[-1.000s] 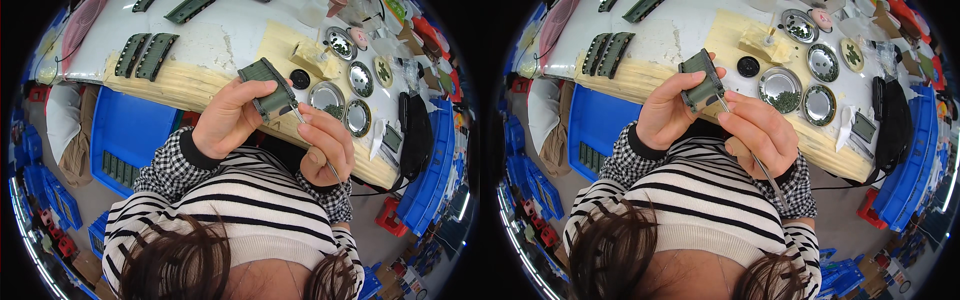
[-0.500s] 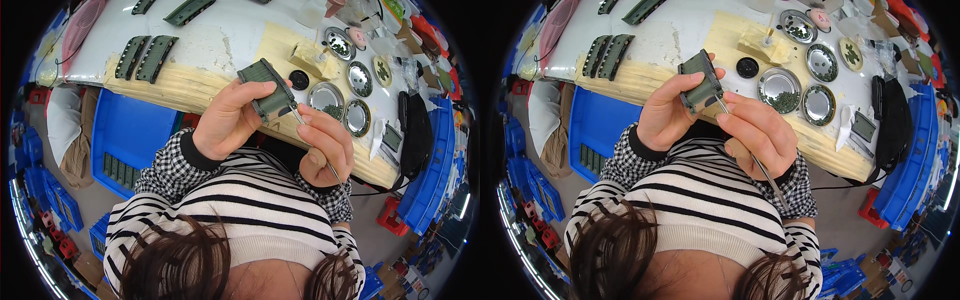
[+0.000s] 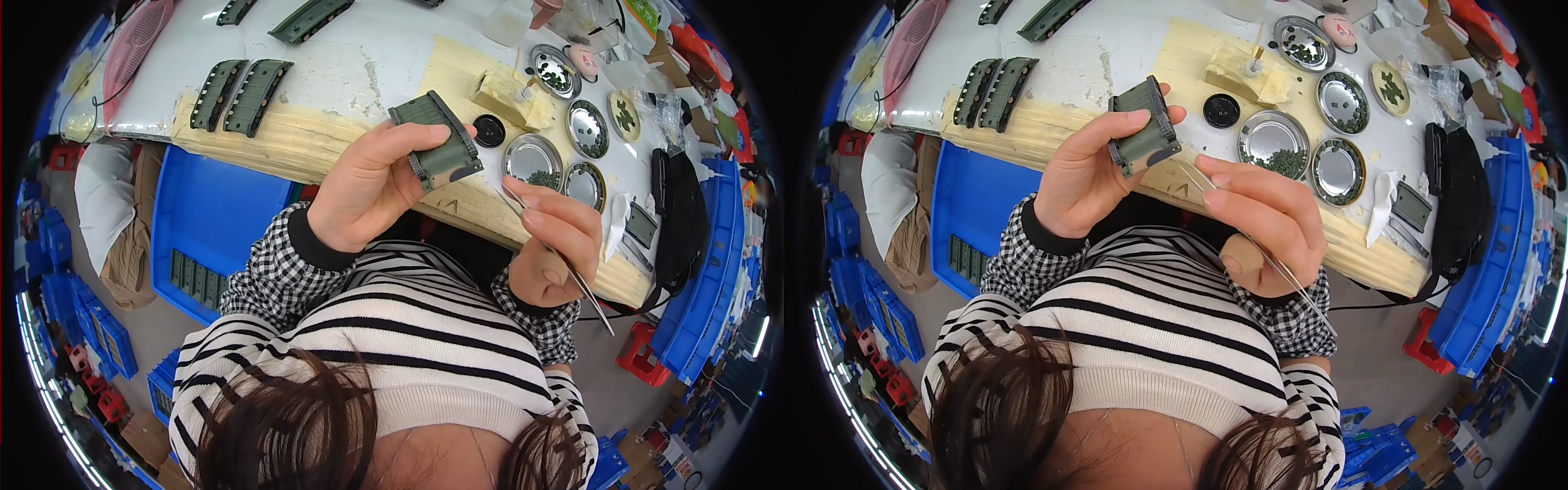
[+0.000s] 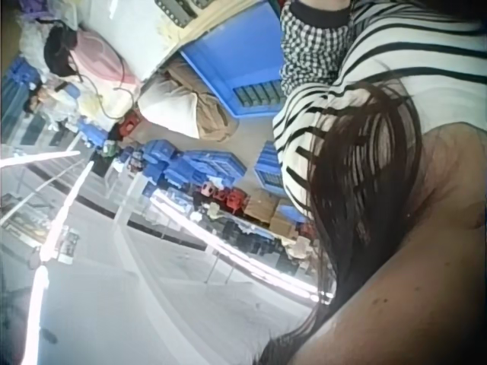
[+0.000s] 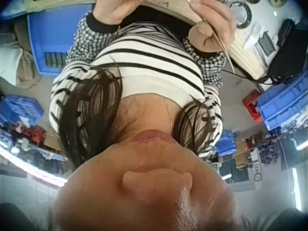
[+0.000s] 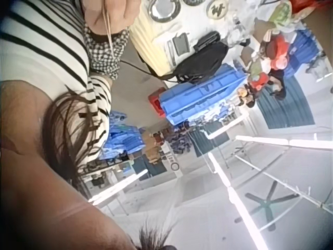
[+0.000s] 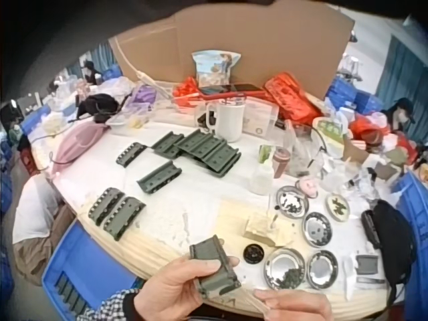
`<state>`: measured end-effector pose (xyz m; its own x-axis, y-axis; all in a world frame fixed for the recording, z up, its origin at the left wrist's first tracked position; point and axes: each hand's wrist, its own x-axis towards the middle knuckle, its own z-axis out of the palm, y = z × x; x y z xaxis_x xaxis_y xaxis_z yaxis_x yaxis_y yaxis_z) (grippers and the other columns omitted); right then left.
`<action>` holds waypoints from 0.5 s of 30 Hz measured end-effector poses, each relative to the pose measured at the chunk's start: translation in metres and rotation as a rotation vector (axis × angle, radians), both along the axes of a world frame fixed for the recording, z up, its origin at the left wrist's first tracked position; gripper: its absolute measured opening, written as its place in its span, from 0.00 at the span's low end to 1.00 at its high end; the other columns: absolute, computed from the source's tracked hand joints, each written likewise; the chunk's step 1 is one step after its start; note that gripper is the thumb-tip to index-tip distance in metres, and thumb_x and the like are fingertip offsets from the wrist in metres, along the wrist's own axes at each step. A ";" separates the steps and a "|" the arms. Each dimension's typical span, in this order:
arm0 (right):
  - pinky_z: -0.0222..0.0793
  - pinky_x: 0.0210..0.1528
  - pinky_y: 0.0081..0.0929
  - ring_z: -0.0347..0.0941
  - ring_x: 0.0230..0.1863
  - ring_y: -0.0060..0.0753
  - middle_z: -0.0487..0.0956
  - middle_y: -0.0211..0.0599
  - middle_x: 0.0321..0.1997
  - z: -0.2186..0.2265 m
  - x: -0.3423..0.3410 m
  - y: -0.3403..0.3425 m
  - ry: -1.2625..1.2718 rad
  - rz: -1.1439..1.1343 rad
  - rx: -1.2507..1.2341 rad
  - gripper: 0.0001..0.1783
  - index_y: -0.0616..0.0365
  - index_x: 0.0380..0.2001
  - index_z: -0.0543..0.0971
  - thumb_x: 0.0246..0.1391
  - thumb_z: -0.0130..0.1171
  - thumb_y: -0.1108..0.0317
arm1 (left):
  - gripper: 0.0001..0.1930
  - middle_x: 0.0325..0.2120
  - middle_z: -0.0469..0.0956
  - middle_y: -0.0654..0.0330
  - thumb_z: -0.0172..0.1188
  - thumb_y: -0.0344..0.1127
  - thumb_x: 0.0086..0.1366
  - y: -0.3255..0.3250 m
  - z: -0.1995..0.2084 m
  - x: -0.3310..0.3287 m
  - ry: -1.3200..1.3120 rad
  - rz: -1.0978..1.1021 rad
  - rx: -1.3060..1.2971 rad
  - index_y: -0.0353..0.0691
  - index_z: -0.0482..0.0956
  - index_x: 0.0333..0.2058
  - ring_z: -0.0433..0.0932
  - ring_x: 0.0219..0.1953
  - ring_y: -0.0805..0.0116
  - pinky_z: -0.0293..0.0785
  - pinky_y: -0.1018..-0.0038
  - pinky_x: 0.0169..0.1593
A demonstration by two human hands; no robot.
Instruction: Assembling small plastic components onto a toy tank chassis using an applicator tool.
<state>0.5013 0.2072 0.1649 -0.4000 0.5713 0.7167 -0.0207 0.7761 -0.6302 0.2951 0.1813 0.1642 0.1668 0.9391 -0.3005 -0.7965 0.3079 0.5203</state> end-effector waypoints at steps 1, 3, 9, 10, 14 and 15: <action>0.72 0.42 0.28 0.78 0.45 0.43 0.77 0.46 0.42 0.000 0.001 0.000 0.010 -0.031 0.008 0.13 0.63 0.41 0.77 0.61 0.54 0.63 | 0.22 0.48 0.75 0.50 0.53 0.34 0.67 0.001 0.002 -0.001 0.029 0.008 0.007 0.36 0.63 0.58 0.78 0.45 0.71 0.76 0.79 0.45; 0.71 0.41 0.27 0.78 0.41 0.40 0.78 0.45 0.39 0.000 0.006 0.005 0.014 -0.146 -0.005 0.10 0.63 0.40 0.78 0.61 0.51 0.69 | 0.23 0.49 0.74 0.49 0.52 0.35 0.67 0.002 0.004 -0.003 0.096 0.033 0.035 0.37 0.62 0.59 0.77 0.46 0.71 0.76 0.77 0.47; 0.66 0.35 0.24 0.72 0.30 0.32 0.77 0.39 0.29 -0.010 0.032 0.028 -0.159 -0.356 -0.288 0.08 0.66 0.33 0.79 0.60 0.52 0.73 | 0.25 0.49 0.74 0.49 0.50 0.38 0.69 0.000 0.004 -0.013 0.336 0.075 0.088 0.38 0.59 0.61 0.76 0.49 0.68 0.76 0.72 0.50; 0.65 0.34 0.24 0.71 0.30 0.32 0.77 0.39 0.29 -0.012 0.036 0.030 -0.238 -0.364 -0.285 0.08 0.66 0.33 0.79 0.59 0.54 0.72 | 0.24 0.49 0.74 0.50 0.50 0.37 0.69 -0.001 0.003 -0.013 0.374 0.072 0.111 0.38 0.59 0.61 0.76 0.50 0.67 0.76 0.70 0.50; 0.63 0.30 0.25 0.70 0.26 0.33 0.76 0.40 0.26 -0.011 0.040 0.031 -0.389 -0.410 -0.269 0.08 0.65 0.31 0.80 0.58 0.56 0.71 | 0.24 0.49 0.73 0.50 0.51 0.33 0.69 -0.002 0.003 -0.005 0.344 0.041 0.087 0.37 0.59 0.61 0.75 0.51 0.64 0.77 0.68 0.50; 0.63 0.30 0.26 0.70 0.26 0.35 0.76 0.40 0.26 -0.010 0.040 0.029 -0.410 -0.422 -0.282 0.08 0.65 0.31 0.79 0.58 0.56 0.71 | 0.24 0.49 0.73 0.50 0.52 0.32 0.68 -0.002 0.002 -0.003 0.334 0.035 0.082 0.37 0.59 0.61 0.75 0.51 0.64 0.77 0.68 0.51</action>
